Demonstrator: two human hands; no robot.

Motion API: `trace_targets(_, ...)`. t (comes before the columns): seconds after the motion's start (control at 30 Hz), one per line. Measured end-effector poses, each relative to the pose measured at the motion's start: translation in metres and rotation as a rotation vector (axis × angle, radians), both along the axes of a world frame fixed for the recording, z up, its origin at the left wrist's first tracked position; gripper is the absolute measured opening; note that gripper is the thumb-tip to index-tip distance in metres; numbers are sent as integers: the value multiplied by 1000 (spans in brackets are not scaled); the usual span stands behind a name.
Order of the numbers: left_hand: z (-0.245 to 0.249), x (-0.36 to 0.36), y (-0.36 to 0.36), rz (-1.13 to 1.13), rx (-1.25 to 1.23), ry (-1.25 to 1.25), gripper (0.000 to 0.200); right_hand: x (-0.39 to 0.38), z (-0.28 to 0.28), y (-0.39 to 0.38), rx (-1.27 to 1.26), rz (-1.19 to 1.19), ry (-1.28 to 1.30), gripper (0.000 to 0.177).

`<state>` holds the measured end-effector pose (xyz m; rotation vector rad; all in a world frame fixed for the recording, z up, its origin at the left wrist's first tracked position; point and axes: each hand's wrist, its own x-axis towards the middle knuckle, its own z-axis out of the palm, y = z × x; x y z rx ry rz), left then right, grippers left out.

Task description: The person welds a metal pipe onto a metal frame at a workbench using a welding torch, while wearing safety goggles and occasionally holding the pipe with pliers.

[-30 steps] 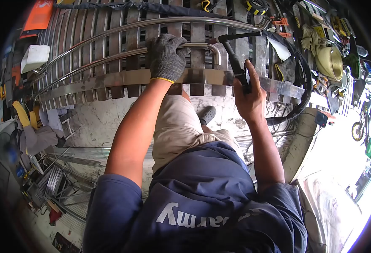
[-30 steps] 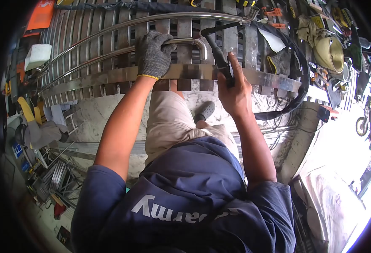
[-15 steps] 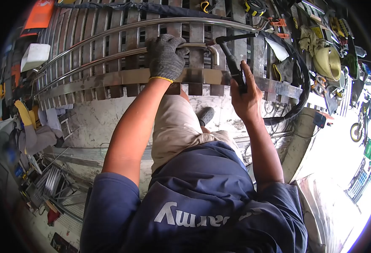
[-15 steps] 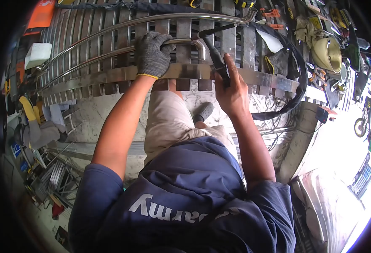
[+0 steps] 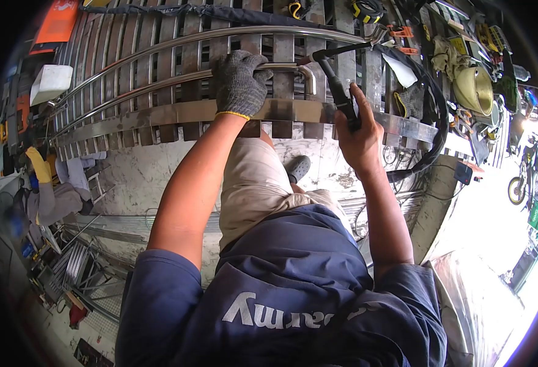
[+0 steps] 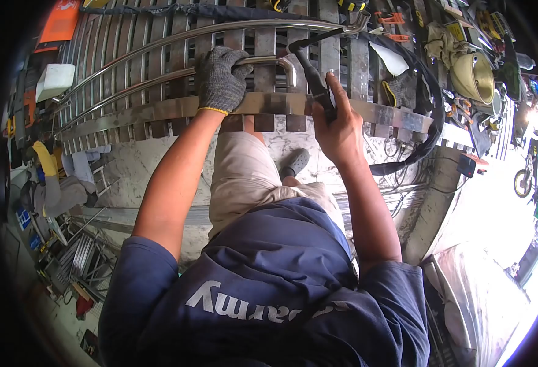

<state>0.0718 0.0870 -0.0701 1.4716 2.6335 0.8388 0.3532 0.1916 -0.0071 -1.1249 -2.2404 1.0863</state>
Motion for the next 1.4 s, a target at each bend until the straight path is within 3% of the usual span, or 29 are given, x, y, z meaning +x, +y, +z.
trace_targets(1.4, 2, 0, -1, -13, 8, 34, 32, -3, 8, 14, 27, 71, -32, 64)
